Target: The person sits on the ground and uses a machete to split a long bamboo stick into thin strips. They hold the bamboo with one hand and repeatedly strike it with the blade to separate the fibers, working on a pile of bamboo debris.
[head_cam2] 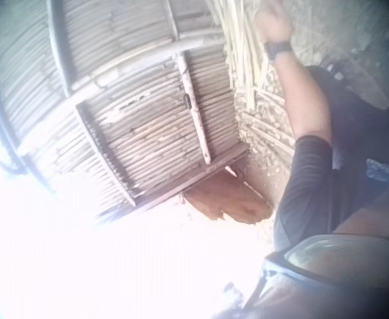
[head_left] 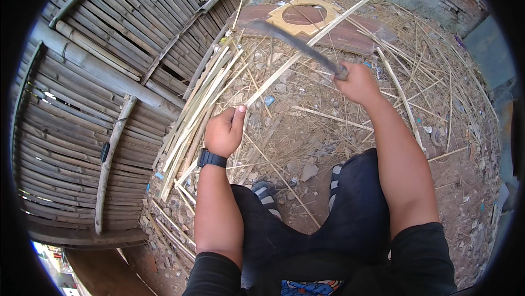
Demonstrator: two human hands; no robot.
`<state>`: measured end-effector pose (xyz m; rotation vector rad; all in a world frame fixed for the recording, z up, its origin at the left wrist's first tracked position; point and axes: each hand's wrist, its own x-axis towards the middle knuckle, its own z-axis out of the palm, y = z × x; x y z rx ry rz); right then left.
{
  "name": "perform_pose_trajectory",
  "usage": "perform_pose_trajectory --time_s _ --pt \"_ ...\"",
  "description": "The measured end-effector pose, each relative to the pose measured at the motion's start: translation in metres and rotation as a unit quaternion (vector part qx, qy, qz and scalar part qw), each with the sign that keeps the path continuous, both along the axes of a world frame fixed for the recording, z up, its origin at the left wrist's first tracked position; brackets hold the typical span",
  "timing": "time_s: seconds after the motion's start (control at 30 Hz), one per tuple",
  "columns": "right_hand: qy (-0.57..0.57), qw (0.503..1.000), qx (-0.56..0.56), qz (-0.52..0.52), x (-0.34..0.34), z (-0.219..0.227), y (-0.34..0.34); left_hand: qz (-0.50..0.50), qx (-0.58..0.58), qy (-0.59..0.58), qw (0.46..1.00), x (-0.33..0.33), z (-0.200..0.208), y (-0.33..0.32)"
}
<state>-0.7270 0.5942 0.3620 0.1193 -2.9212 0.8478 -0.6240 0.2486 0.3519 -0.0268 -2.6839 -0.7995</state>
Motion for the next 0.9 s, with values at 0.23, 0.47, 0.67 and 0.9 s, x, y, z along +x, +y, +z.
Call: perform_pose_trajectory --time_s 0.23,0.47,0.67,0.9 --pt "-0.001 0.998 -0.050 -0.030 0.000 -0.008 0.013 -0.004 0.001 -0.040 0.999 -0.005 -0.003 -0.002" --pt "0.053 0.972 0.151 0.171 0.022 0.020 -0.024 -0.028 0.021 -0.031 0.999 0.000 -0.002 -0.001" --pt "0.041 0.983 -0.111 -0.144 -0.005 0.009 0.024 0.014 0.008 0.001 1.000 0.005 0.008 -0.007" --pt "0.069 0.981 0.105 0.150 0.031 0.021 -0.024 -0.023 0.036 0.007 0.999 -0.001 0.006 0.010"
